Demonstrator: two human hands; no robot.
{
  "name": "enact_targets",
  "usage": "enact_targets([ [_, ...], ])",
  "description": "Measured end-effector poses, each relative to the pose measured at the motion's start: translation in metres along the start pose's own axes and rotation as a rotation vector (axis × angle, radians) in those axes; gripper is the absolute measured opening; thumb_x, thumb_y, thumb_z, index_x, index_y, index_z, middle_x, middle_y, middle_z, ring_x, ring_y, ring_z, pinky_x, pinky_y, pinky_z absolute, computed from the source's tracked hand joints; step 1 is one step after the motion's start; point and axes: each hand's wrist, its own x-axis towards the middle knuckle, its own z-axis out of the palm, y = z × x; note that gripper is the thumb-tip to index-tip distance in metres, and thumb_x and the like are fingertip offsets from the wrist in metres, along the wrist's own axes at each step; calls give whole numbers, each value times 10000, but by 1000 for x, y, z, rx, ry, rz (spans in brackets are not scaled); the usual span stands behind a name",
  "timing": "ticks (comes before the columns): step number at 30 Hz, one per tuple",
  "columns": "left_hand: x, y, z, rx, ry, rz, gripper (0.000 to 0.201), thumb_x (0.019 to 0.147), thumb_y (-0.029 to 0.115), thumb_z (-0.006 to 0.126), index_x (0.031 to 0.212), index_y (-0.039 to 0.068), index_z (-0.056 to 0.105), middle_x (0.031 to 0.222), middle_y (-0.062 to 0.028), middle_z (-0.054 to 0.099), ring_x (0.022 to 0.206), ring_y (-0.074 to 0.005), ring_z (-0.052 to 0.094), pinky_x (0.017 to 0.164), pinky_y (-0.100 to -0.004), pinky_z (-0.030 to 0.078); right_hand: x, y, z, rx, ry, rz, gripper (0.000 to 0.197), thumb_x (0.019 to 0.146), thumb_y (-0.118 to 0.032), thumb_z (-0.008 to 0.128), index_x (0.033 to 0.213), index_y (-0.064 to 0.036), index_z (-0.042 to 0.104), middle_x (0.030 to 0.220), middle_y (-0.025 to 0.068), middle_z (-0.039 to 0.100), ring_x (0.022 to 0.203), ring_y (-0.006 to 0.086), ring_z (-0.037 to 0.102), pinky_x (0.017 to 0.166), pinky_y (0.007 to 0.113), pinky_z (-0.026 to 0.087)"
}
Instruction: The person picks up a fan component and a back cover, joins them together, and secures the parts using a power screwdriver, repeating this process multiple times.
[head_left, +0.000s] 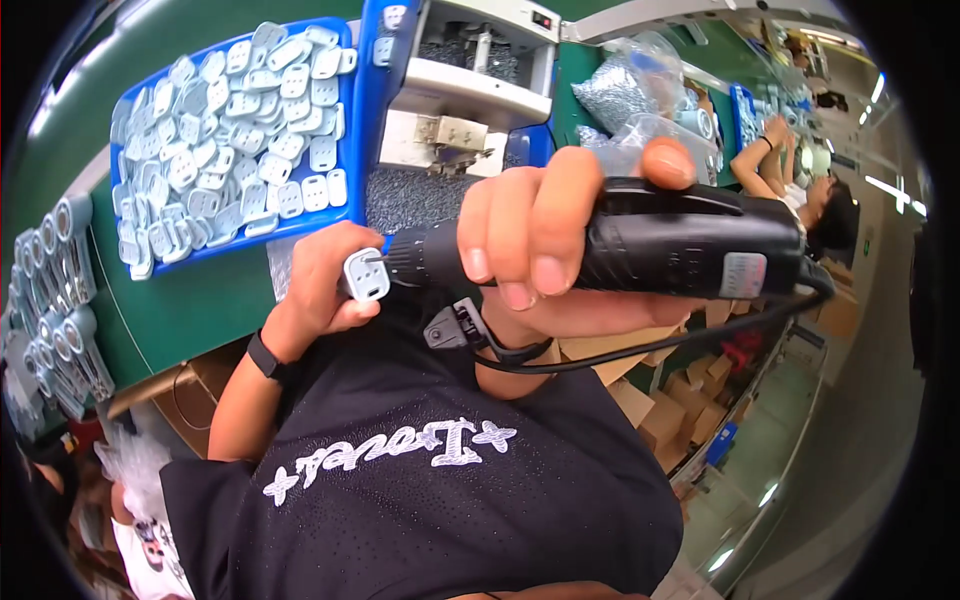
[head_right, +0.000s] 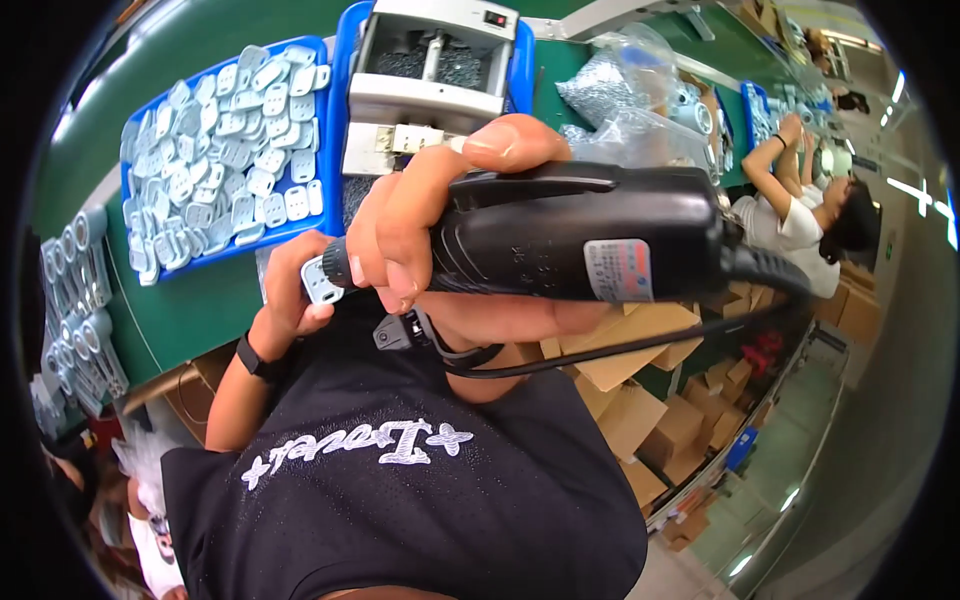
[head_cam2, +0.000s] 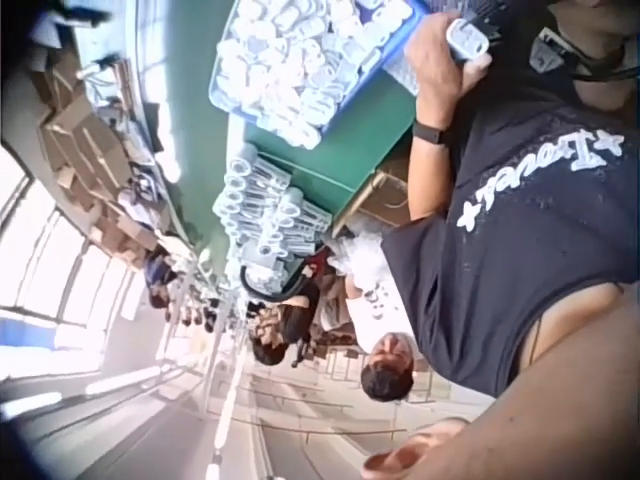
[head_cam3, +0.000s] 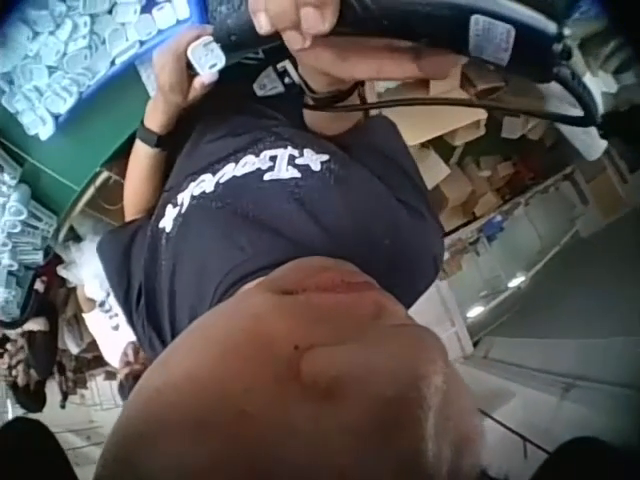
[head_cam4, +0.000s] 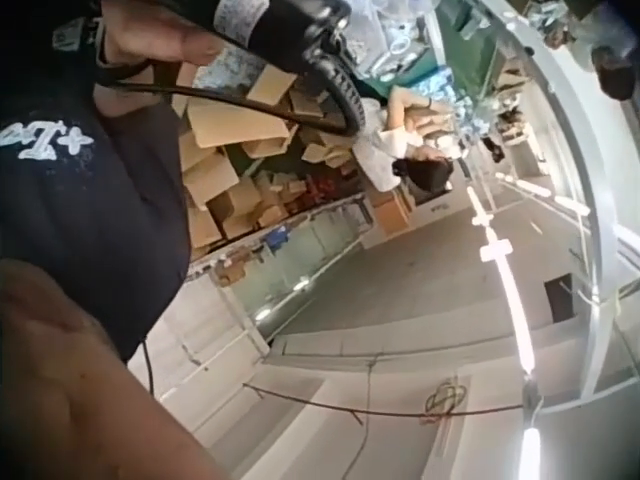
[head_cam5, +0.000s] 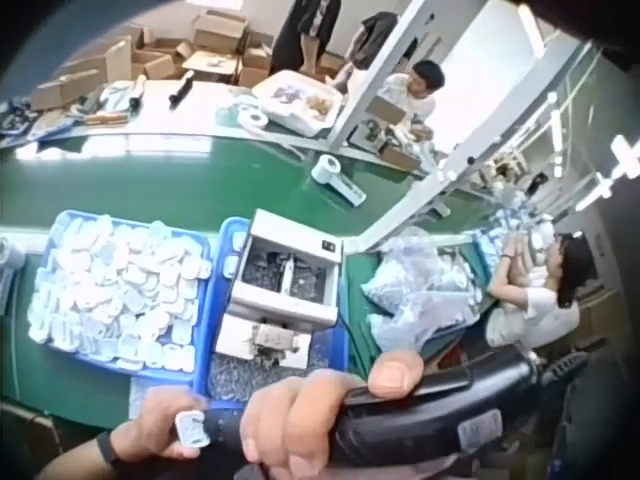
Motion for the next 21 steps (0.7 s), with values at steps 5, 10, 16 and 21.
enact_targets([
  [5, 5, 4, 4, -4, 26, -19, 563, 869, 463, 652, 1121, -29, 548, 932, -198, 644, 770, -360, 649, 678, -414, 524, -2, 0, -4, 103, 48, -42, 626, 949, -588, 497, 1418, -185, 398, 804, 74, 570, 600, 178, 558, 654, 376, 497],
  [10, 8, 1, -8, 2, 12, -39, 549, 869, 458, 652, 1118, -21, 552, 936, -197, 646, 771, -359, 650, 675, -412, 525, 3, 6, 0, 115, 63, -29, 590, 931, -583, 543, 1345, -176, 443, 767, 53, 566, 583, 169, 550, 641, 372, 500],
  [16, -13, 6, -23, 27, 18, -13, 553, 846, 460, 685, 1134, 4, 564, 957, -171, 647, 819, -361, 651, 708, -415, 526, -2, 22, 23, 133, 71, -9, 551, 877, -528, 664, 1235, -136, 513, 791, 28, 561, 617, 141, 541, 692, 346, 464],
  [21, -30, 17, -28, 51, 74, 19, 588, 870, 520, 643, 1110, -14, 589, 955, -160, 661, 803, -344, 663, 686, -399, 533, -2, 20, 75, 45, 105, 71, 634, 813, -579, 704, 1220, -126, 526, 790, 16, 550, 629, 130, 533, 705, 326, 429],
])
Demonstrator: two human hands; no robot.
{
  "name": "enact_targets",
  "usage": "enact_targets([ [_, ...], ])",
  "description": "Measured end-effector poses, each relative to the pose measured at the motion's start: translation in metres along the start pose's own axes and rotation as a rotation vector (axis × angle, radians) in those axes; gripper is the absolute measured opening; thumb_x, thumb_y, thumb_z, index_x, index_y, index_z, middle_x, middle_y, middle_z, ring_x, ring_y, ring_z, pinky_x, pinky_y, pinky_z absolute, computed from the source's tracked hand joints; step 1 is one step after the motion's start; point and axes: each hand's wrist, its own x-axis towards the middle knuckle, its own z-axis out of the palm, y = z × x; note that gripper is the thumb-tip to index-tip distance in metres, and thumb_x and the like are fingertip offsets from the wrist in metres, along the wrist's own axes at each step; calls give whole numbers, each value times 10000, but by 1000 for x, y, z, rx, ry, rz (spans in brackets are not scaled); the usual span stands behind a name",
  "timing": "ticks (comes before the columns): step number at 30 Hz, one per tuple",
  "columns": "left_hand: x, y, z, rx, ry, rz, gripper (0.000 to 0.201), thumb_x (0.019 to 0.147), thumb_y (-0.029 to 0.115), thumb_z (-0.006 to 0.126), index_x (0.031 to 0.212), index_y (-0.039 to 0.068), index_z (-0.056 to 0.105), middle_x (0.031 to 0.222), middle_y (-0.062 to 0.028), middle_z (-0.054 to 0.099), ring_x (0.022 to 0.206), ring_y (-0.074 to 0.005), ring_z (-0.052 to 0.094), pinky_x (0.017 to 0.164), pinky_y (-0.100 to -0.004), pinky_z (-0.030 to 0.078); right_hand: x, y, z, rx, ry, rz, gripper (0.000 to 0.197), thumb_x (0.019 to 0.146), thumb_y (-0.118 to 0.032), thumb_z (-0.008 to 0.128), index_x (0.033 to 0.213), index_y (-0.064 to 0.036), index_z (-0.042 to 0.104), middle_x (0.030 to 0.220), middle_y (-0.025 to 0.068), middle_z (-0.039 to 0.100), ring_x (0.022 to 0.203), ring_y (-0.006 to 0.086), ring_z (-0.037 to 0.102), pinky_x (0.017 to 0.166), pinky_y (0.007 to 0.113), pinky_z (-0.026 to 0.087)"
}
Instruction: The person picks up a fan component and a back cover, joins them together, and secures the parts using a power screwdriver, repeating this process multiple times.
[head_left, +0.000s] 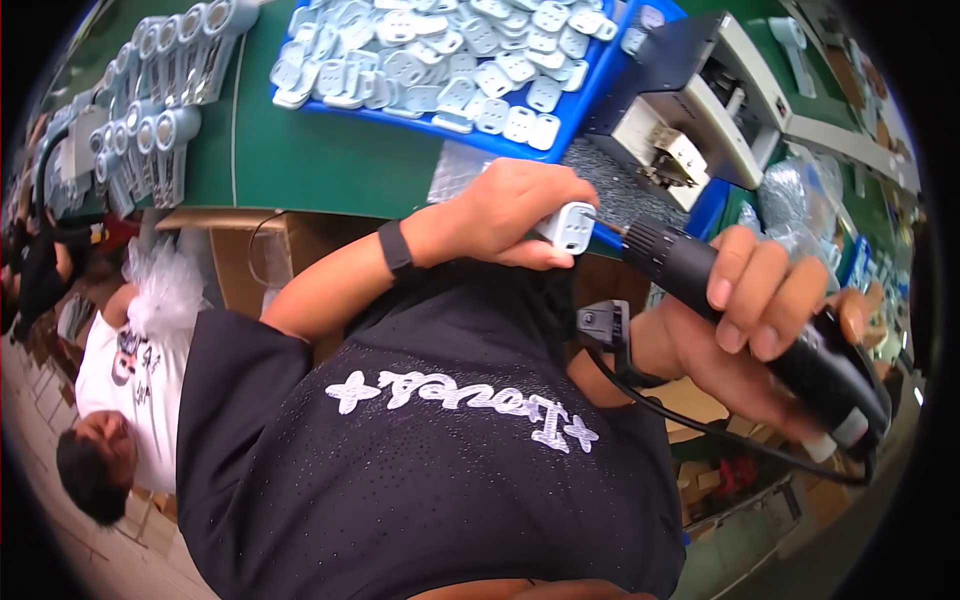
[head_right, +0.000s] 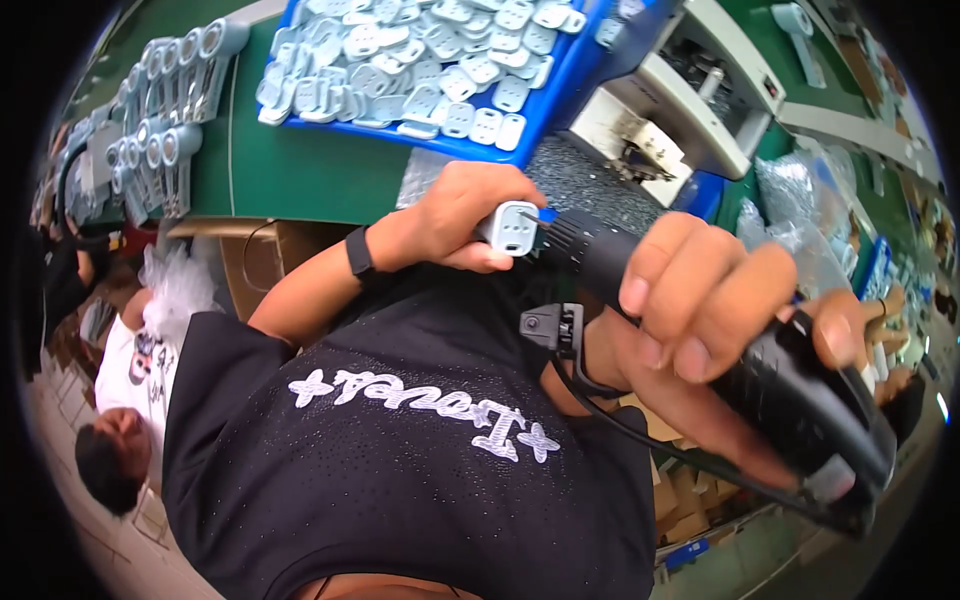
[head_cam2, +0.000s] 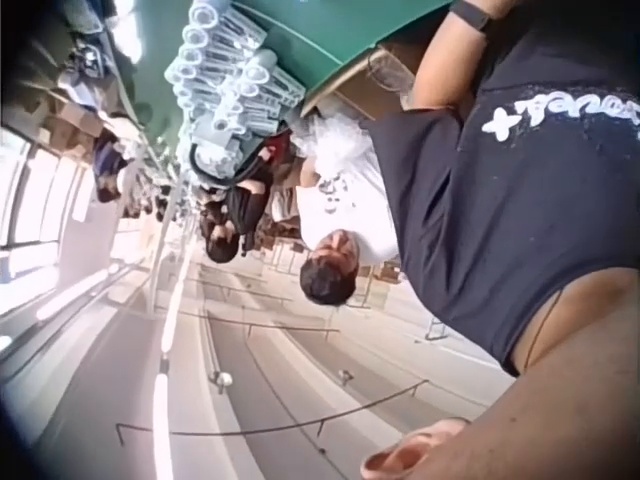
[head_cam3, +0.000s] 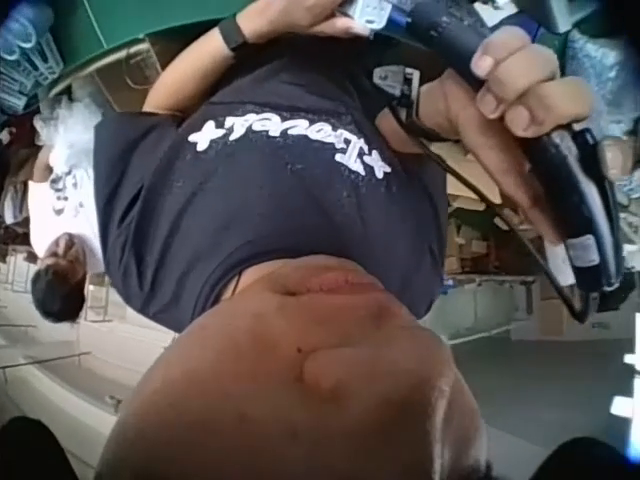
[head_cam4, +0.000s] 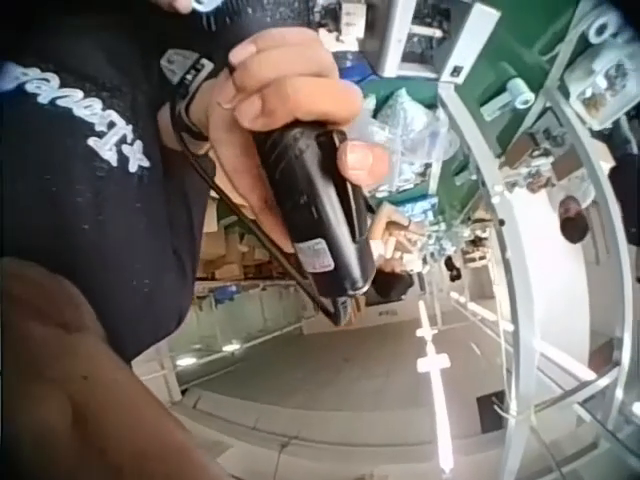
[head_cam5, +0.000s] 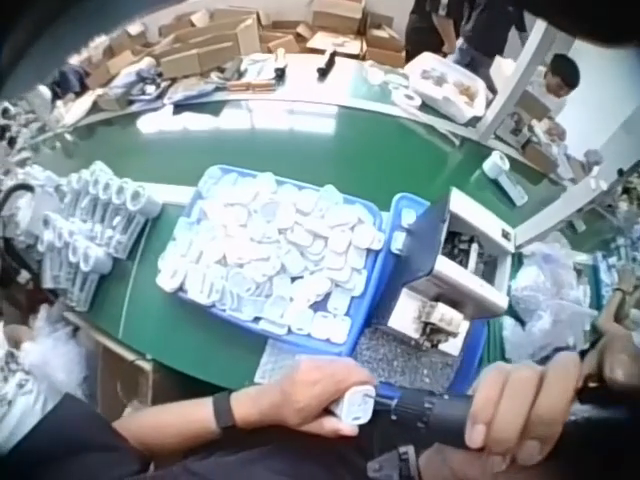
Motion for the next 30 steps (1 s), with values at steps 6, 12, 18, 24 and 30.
enact_targets([
  [6, -12, 3, -11, 21, 12, 5, 574, 871, 494, 665, 1137, -6, 573, 979, -160, 665, 825, -344, 671, 694, -394, 542, 10, 10, 18, -133, -121, 95, 689, 778, -633, 704, 1218, -133, 529, 778, 13, 543, 628, 135, 531, 707, 326, 423],
  [12, 18, -4, -6, -13, 56, 113, 503, 832, 408, 721, 1126, 29, 570, 931, -149, 641, 812, -350, 655, 690, -414, 532, 27, 0, 16, -241, -149, 75, 668, 802, -644, 673, 1191, -121, 526, 775, 27, 558, 605, 141, 532, 663, 340, 445],
  [18, 39, -21, 5, -17, -57, -46, 529, 820, 448, 714, 1061, -7, 592, 908, -168, 645, 763, -349, 642, 671, -417, 517, 46, 7, -29, -205, -20, -102, 706, 823, -748, 578, 983, -69, 471, 642, 68, 576, 482, 172, 556, 480, 333, 498],
  [24, 70, 23, -4, -53, -100, -86, 517, 818, 457, 708, 1031, -3, 602, 872, -166, 637, 747, -356, 633, 672, -414, 514, 50, -25, 2, -197, 87, -131, 784, 798, -803, 540, 960, -38, 481, 626, 68, 563, 496, 169, 544, 504, 319, 498],
  [30, 73, 67, 12, 178, 202, -3, 447, 784, 325, 768, 1050, 9, 598, 951, -161, 641, 761, -345, 631, 671, -406, 510, 46, -44, 34, -225, 182, -183, 844, 762, -852, 518, 970, -35, 486, 620, 69, 554, 490, 176, 533, 502, 328, 484],
])
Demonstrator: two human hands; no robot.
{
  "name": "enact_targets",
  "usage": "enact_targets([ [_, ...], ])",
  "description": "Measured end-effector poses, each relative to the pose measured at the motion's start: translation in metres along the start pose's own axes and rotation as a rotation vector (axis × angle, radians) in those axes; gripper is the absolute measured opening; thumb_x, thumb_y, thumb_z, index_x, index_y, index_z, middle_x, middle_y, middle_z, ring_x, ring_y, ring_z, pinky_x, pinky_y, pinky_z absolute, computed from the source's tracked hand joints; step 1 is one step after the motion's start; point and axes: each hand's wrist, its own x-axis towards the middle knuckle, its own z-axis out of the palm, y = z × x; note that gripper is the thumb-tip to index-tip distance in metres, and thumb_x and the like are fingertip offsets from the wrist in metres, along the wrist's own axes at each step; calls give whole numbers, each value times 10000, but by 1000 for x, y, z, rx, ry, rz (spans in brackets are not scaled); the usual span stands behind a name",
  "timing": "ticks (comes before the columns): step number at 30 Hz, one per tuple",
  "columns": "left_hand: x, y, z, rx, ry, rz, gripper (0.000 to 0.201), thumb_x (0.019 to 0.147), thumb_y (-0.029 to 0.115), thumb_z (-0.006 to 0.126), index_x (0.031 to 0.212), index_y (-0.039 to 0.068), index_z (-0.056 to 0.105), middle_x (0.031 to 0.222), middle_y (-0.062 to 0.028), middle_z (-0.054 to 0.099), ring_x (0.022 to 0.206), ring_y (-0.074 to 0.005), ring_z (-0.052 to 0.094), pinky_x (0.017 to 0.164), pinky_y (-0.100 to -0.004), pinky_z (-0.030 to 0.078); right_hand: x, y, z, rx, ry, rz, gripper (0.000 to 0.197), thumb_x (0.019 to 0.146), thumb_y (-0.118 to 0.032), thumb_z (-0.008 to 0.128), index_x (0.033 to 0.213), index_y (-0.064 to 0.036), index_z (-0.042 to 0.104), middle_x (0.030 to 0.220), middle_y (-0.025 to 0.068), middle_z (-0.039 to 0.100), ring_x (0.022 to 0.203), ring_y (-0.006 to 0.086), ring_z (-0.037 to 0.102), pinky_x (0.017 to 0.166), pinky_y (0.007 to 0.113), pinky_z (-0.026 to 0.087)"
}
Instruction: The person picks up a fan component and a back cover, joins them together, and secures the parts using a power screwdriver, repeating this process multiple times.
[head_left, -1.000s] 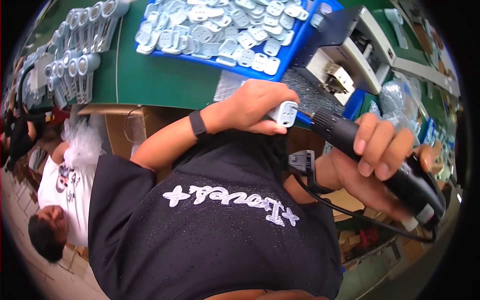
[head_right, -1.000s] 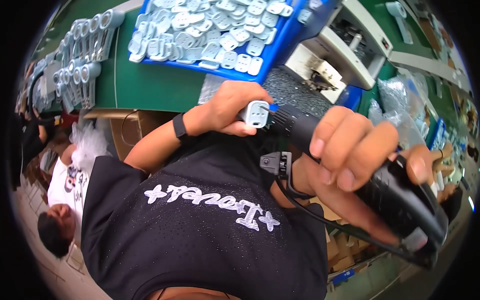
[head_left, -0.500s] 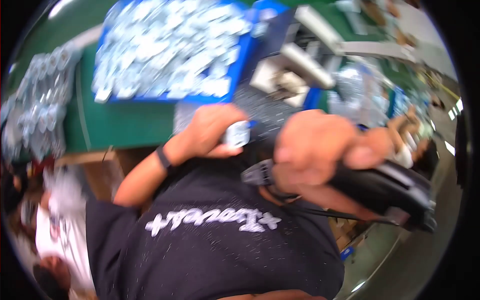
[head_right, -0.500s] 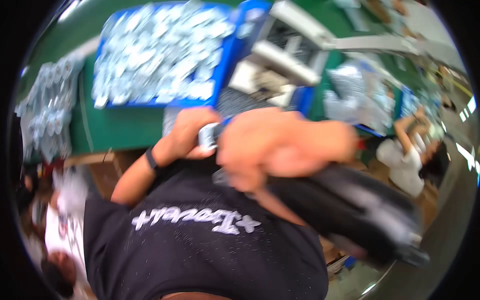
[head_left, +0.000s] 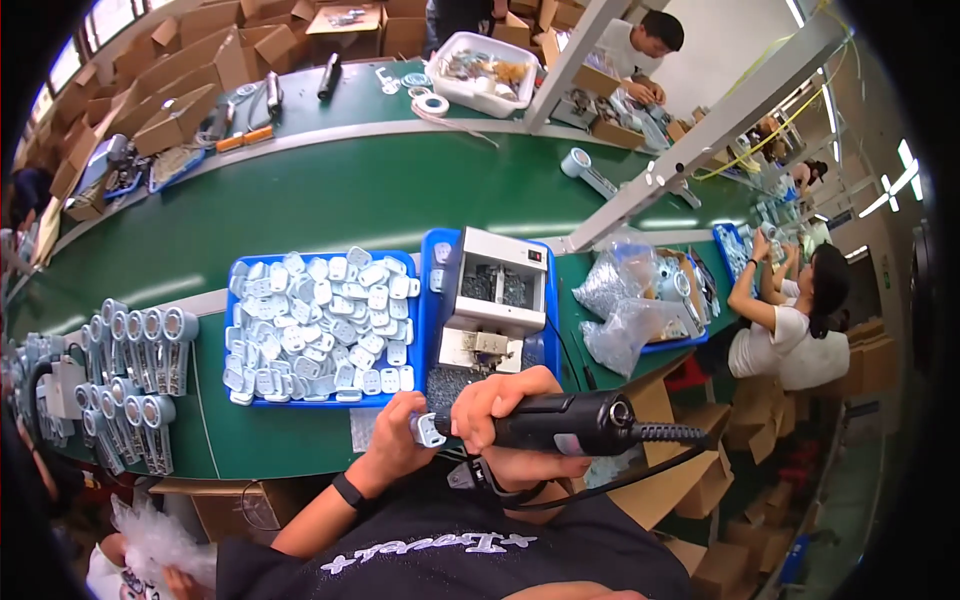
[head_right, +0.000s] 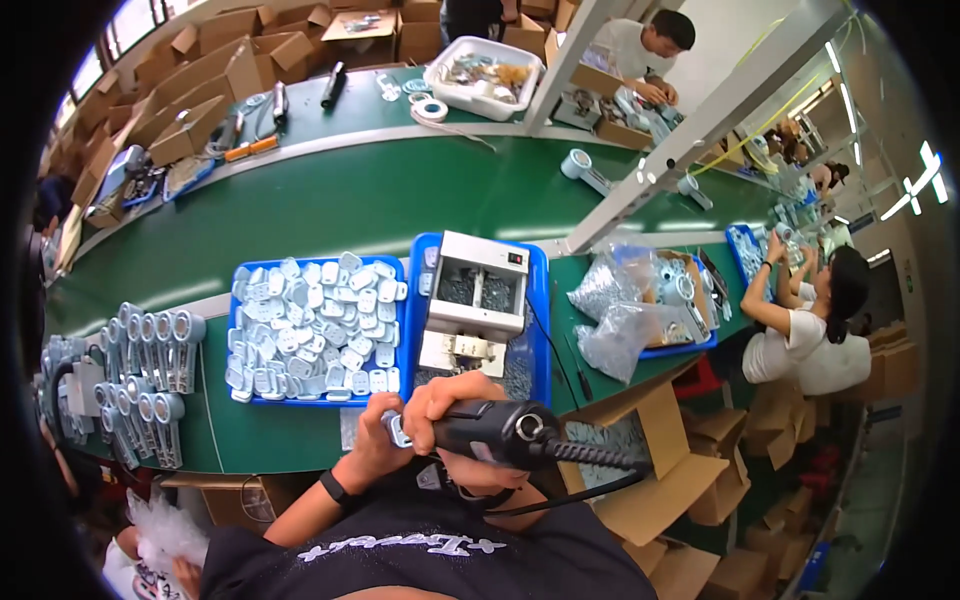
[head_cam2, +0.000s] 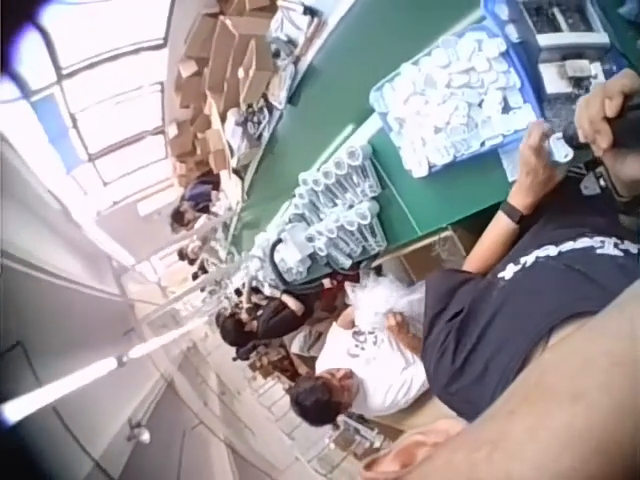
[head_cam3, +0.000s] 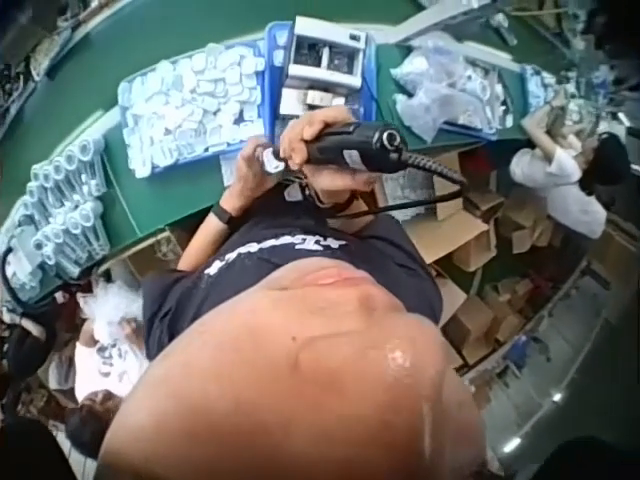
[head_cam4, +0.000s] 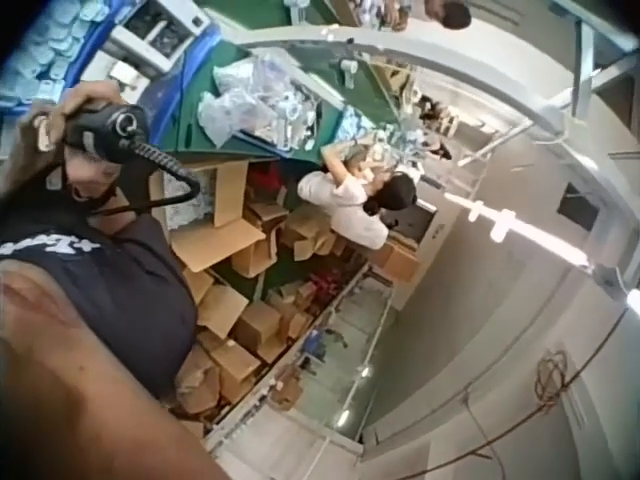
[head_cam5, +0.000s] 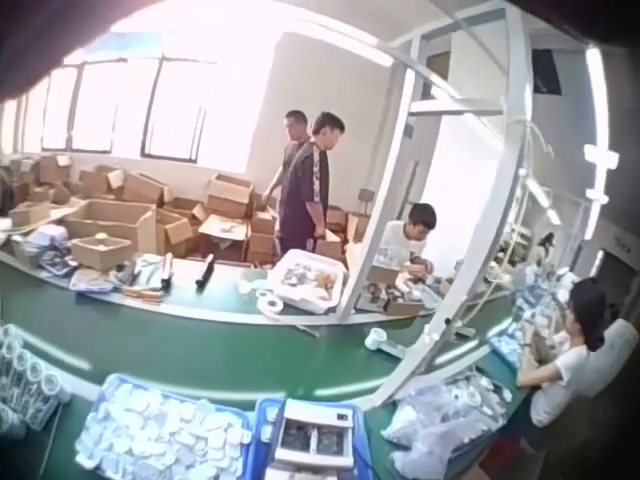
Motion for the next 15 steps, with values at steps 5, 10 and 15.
enact_targets([
  [5, 13, 30, -44, 112, -155, 68, 370, 807, 168, 739, 1118, 19, 603, 1036, -145, 652, 854, -297, 670, 716, -392, 546, -11, -22, -2, 108, 151, -38, 837, 771, -863, 485, 984, -54, 491, 631, 71, 554, 500, 187, 533, 507, 340, 477],
  [10, 92, 42, -131, 571, -474, 392, 428, 734, 83, 746, 1147, 37, 642, 1027, -103, 691, 905, -245, 702, 743, -334, 578, -45, -23, -19, 119, 187, 83, 955, 690, -914, 506, 1057, -32, 499, 685, 81, 571, 595, 203, 576, 565, 343, 492],
  [15, 202, -71, -181, 864, -451, 103, 415, 819, 138, 711, 1220, 102, 610, 1064, -108, 692, 963, -307, 670, 829, -412, 538, -83, 31, -6, -105, 197, 172, 692, 815, -625, 667, 1127, -40, 466, 691, 76, 569, 555, 172, 560, 538, 313, 479],
])
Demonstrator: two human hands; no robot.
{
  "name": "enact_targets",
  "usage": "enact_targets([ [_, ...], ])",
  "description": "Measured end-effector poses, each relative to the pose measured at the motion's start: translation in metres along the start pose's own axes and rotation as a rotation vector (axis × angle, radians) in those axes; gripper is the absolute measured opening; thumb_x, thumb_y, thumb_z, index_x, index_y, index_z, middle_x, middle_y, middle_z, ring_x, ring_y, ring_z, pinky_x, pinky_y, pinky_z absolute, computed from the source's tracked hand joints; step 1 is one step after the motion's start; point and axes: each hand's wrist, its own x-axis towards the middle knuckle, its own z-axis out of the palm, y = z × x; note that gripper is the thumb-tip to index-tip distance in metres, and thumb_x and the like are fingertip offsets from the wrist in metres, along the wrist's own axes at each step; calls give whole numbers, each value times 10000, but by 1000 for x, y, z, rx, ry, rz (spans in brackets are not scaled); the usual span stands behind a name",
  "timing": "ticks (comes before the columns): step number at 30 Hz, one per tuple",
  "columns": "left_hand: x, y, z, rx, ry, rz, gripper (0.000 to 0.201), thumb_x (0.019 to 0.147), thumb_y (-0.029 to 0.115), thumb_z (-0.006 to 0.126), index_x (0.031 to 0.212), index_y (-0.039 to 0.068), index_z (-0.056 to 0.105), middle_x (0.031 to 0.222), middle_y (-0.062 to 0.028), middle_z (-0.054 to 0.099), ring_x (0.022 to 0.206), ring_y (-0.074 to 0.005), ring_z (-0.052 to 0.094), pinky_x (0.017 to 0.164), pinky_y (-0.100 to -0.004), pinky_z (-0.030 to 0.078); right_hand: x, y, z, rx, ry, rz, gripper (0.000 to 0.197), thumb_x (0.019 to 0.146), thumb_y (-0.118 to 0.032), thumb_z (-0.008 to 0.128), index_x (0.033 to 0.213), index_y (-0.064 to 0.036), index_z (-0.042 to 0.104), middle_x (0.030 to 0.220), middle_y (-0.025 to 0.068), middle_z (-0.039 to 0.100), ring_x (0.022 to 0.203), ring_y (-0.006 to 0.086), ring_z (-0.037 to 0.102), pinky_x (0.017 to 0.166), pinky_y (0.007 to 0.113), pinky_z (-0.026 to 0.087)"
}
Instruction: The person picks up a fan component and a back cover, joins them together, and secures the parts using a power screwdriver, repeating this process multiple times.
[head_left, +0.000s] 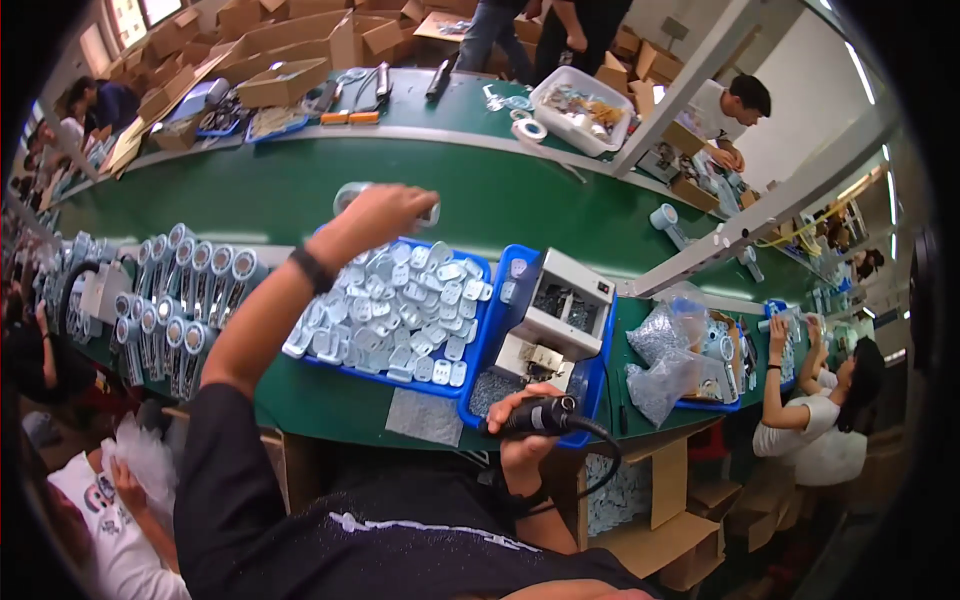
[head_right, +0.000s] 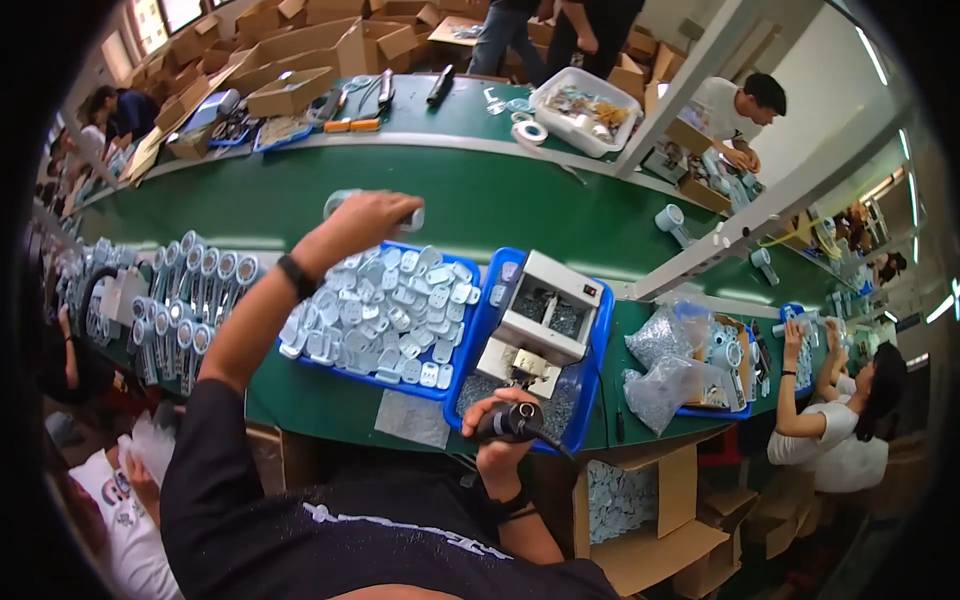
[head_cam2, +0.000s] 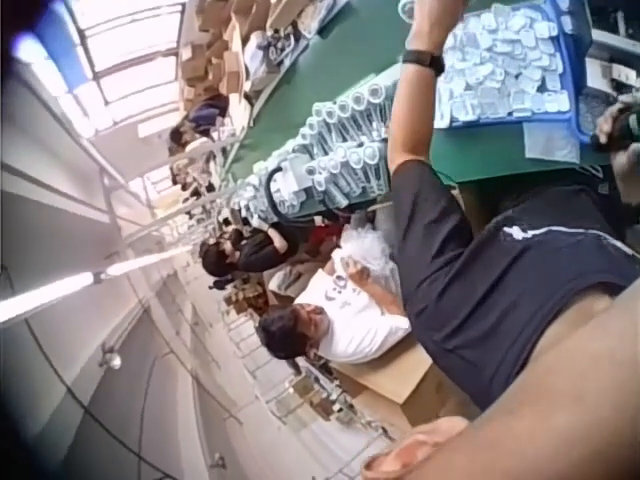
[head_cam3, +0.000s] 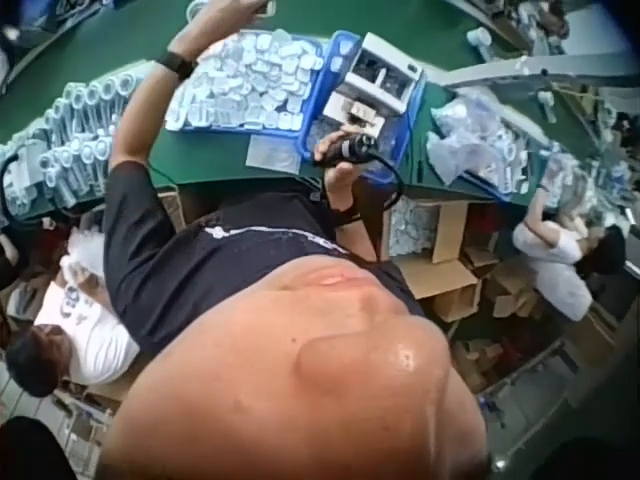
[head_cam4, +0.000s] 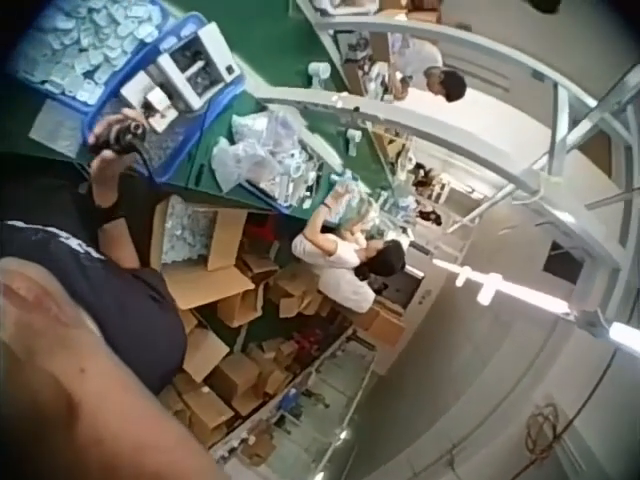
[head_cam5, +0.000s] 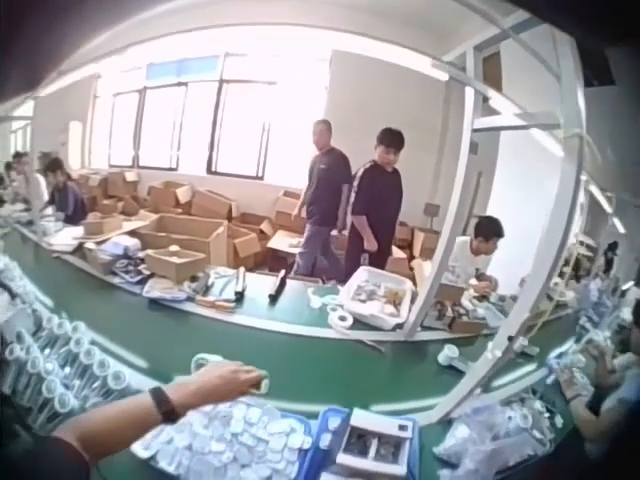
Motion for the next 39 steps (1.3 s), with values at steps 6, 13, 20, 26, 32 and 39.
enact_targets([
  [6, 36, -98, 85, 192, -349, -27, 236, 874, 158, 586, 1102, 125, 642, 1050, -107, 678, 1044, -298, 651, 862, -458, 510, -37, 71, -6, -472, 12, -165, 613, 830, -102, 774, 1289, -35, 374, 740, 57, 567, 579, 145, 569, 570, 313, 520],
  [13, -31, -49, 38, -31, 365, -178, 532, 823, 209, 743, 1311, 104, 560, 1227, -135, 611, 1211, -336, 539, 1043, -428, 398, -11, 74, 40, -812, -11, 107, 494, 827, -95, 761, 1212, -36, 457, 753, 34, 593, 632, 118, 596, 588, 298, 520],
  [20, -269, 23, -37, 106, 865, -916, 526, 815, 224, 751, 1282, 90, 552, 1207, -147, 594, 1154, -331, 540, 999, -441, 407, 128, 117, 110, -1449, -92, 29, 470, 752, -119, 740, 1130, -14, 482, 870, 249, 680, 830, 471, 659, 730, 494, 527],
  [26, -469, 4, -28, 866, 334, -1728, 672, 766, 203, 792, 1348, 120, 468, 1288, -126, 504, 1190, -346, 500, 1006, -484, 397, 169, 159, 141, -1796, -240, 85, 408, 798, -181, 720, 1083, -33, 469, 987, 264, 679, 951, 473, 656, 803, 525, 536],
  [32, -542, -10, -39, 351, 611, -1365, 582, 650, 139, 848, 1156, 94, 563, 1282, -113, 501, 1170, -360, 507, 948, -486, 431, 153, 161, 163, -1786, -359, 93, 524, 774, -227, 746, 1200, -60, 490, 1041, 242, 684, 970, 445, 660, 834, 513, 530],
  [39, -517, 14, -58, 369, 692, -1207, 434, 676, 84, 826, 1044, 60, 597, 1226, -106, 533, 1146, -284, 554, 907, -374, 466, 148, 165, 157, -1734, -319, 96, 564, 735, -206, 782, 1205, -62, 505, 1033, 237, 685, 986, 443, 653, 853, 486, 525],
])
